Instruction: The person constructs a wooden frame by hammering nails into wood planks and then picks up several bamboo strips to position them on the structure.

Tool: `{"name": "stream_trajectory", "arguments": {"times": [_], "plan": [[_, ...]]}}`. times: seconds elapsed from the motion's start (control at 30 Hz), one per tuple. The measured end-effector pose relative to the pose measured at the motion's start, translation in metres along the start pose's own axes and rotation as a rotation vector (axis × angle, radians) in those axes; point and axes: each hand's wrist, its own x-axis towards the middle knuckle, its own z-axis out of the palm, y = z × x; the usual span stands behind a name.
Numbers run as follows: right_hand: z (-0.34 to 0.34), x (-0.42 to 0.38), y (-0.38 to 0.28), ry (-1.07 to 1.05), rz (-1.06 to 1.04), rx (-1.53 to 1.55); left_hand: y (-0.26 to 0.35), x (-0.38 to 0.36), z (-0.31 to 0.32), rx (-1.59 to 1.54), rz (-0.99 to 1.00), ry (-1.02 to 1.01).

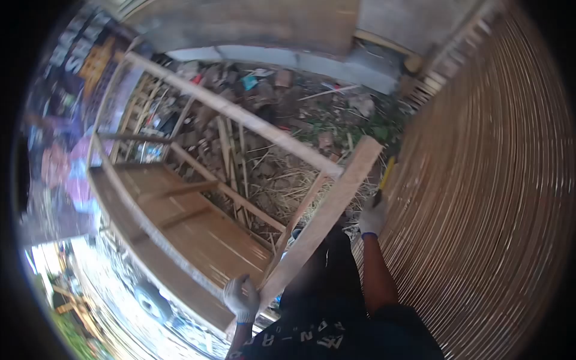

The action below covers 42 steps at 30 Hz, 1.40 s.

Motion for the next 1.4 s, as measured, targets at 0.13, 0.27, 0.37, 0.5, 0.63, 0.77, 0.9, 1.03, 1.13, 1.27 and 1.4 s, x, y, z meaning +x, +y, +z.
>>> {"name": "stream_trajectory", "arguments": {"times": [0.13,0.27,0.37,0.5,0.63,0.77,0.9,1.03,1.13,1.27,1.4], "plan": [[0.056,0.020,0.076,-0.507,0.405,-0.276,-0.005,0.002,0.006,0.054,0.001,-0.039],[0.099,0.032,0.122,-0.794,0.339,-0.461,0.002,0.006,0.004,0.072,-0.045,-0.098],[0.113,0.027,0.122,-0.702,0.184,-0.462,0.007,0.009,0.000,0.102,-0.041,-0.147],[0.128,0.028,0.149,-0.749,0.172,-0.501,0.008,0.008,-0.001,0.070,-0.076,-0.128],[0.098,0.003,0.231,-0.604,0.113,-0.696,0.000,0.009,-0.006,0.035,-0.062,-0.149],[0.026,0.025,0.181,-0.394,0.145,-0.258,-0.009,0.012,-0.018,-0.062,-0.091,-0.041],[-0.060,0.058,0.008,0.034,-0.079,0.071,-0.041,0.057,-0.042,0.144,-0.208,0.221],[-0.125,0.027,-0.245,0.332,-0.575,0.139,-0.074,0.125,-0.056,-0.108,-0.602,0.326],[-0.121,-0.020,-0.358,0.033,-0.836,0.408,-0.101,0.140,-0.048,-0.184,-0.692,0.363],[-0.026,-0.075,-0.464,-0.773,-1.092,0.137,-0.108,0.148,-0.048,-0.282,-0.825,0.367],[0.169,-0.093,-0.462,-1.229,-1.156,-0.176,-0.106,0.158,-0.049,-0.244,-1.004,0.323]]}}
